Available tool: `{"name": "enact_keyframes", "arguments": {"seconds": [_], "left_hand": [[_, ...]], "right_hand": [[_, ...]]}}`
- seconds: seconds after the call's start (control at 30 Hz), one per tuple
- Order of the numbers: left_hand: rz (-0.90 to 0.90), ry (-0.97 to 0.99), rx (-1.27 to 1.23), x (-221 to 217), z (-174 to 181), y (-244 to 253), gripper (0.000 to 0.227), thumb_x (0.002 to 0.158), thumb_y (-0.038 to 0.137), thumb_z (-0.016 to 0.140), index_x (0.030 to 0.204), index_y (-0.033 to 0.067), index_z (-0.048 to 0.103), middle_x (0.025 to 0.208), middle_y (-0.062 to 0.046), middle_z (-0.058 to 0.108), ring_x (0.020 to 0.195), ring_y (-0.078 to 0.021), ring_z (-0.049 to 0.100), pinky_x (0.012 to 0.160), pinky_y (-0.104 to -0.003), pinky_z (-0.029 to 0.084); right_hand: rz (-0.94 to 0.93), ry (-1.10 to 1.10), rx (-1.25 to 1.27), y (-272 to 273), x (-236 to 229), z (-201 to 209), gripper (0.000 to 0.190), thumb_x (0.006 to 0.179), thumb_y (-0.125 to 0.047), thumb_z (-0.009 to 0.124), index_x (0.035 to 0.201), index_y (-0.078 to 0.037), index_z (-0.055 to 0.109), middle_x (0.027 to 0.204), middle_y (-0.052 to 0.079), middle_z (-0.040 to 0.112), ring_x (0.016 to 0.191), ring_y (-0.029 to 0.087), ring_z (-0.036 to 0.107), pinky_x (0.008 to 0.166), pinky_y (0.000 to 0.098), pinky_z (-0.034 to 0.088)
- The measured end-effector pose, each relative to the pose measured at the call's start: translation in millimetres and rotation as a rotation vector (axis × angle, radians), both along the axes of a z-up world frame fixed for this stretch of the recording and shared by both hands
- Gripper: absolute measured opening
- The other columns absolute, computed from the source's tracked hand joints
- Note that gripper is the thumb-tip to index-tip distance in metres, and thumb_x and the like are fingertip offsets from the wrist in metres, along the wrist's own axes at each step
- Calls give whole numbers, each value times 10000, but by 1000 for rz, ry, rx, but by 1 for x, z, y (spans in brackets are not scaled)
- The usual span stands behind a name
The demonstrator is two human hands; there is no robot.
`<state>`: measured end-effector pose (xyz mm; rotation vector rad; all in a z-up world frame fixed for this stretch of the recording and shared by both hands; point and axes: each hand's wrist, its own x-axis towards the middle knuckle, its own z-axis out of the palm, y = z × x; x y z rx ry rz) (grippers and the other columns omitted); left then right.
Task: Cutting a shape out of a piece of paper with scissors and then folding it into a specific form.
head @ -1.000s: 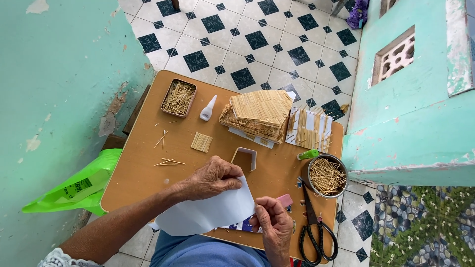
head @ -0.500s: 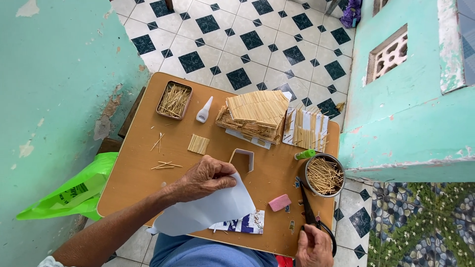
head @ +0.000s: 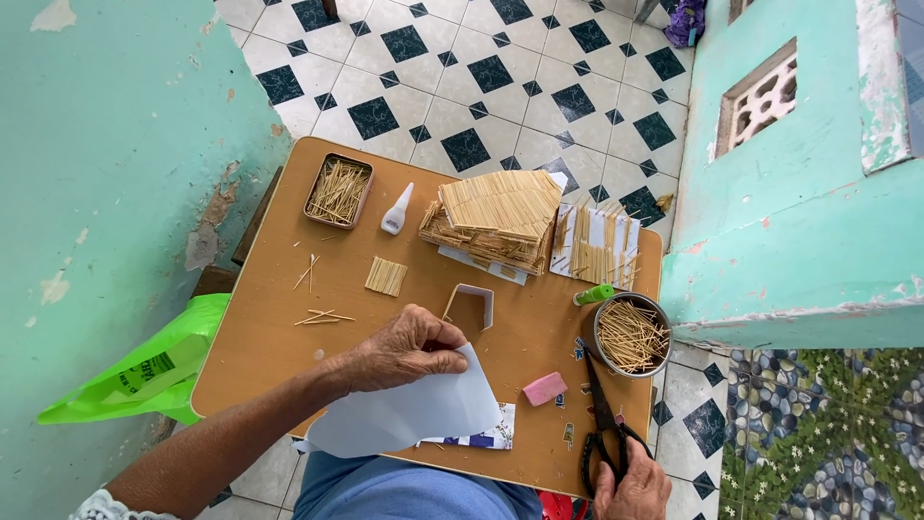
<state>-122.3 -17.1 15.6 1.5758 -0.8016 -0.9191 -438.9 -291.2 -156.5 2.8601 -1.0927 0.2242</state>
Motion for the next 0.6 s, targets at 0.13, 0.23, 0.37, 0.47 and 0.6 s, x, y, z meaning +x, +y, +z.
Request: {"name": "enact_keyframes", "arguments": {"seconds": [0.13, 0.23, 0.37, 0.47, 0.6], "left_hand": [[-21, 27, 60, -2, -2, -5, 114, 841, 109, 676, 784, 27, 732, 637, 51, 568, 571, -45, 437, 473, -217, 361], [-50, 7, 11, -2, -2, -7, 302, 882, 85, 656, 599, 74, 554, 585, 50, 375, 540, -61, 316, 455, -241, 264], [-98, -50, 21, -4, 3, -14, 395, 867, 56, 660, 541, 111, 444, 542, 54, 320, 512, -60, 258, 449, -253, 229], [-146, -84, 49, -8, 15, -21, 389, 877, 56, 658, 546, 95, 456, 535, 50, 329, 510, -69, 262, 461, -259, 244], [-146, -179, 30, -8, 18, -25, 417, 883, 53, 639, 537, 98, 410, 529, 35, 272, 514, -90, 222, 464, -287, 235]], "right_hand": [[74, 117, 10, -16, -4, 0, 620, 747, -313, 618, 1350, -305, 477, 1042, 47, 536, 1040, 271, 535, 953, 364, 503], [96, 132, 141, -14, 4, 20, 668, 733, -283, 634, 1376, -288, 449, 1043, 72, 564, 1043, 295, 546, 931, 391, 508], [246, -175, 217, 19, 48, 84, 508, 797, -441, 583, 1234, -182, 588, 1142, 76, 624, 1079, 265, 580, 886, 407, 521], [322, -419, 665, 65, 107, 155, 428, 830, -378, 558, 1175, -130, 615, 1089, 61, 680, 1000, 193, 645, 823, 329, 550], [360, -388, 1144, 104, 170, 178, 527, 714, -230, 751, 1200, -113, 585, 768, 30, 665, 643, 113, 634, 579, 224, 585]]}}
